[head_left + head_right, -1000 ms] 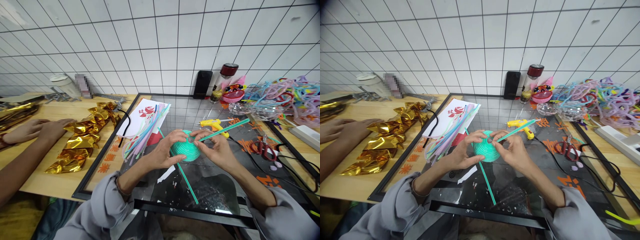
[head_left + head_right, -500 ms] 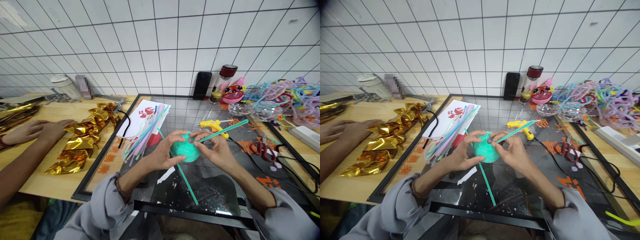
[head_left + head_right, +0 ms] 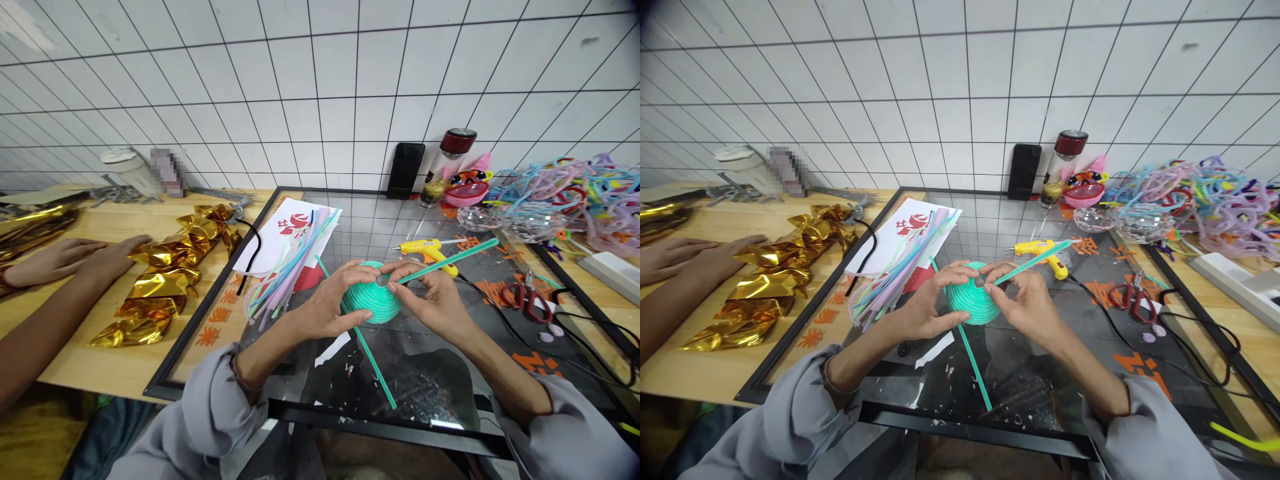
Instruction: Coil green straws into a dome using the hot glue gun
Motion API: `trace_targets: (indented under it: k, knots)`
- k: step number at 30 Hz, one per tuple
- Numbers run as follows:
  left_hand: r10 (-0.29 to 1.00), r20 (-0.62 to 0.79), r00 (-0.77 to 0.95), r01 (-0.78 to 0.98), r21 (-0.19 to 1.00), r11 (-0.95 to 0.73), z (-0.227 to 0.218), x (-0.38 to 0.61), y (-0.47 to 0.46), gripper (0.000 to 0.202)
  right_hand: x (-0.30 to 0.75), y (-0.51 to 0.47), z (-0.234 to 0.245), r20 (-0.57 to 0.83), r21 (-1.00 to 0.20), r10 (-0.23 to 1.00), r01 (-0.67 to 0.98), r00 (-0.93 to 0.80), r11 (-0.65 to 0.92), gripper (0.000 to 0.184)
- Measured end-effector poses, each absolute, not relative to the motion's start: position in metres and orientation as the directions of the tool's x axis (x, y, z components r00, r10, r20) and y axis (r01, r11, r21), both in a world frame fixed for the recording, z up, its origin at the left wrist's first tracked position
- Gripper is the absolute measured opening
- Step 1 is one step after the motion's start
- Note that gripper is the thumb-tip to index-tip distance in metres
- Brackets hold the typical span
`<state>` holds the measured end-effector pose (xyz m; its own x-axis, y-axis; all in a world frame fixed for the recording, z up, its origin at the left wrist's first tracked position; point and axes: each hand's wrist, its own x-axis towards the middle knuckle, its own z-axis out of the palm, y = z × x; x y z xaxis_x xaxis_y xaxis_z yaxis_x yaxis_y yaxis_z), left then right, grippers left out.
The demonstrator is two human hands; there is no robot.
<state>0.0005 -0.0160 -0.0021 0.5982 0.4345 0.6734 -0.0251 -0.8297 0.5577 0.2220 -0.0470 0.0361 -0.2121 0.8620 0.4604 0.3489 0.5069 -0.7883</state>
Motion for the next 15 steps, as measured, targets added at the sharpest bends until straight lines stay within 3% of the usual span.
trace_targets:
  k: [15]
  knots:
    - [0.423,0.695,0.582,-0.017,0.53,-0.848,-0.0013,-0.0001,-0.0163,0.06,0.2217,-0.0477,0.0356,0.457,-0.792,0.867,0.354,-0.198,0.498,0.009]
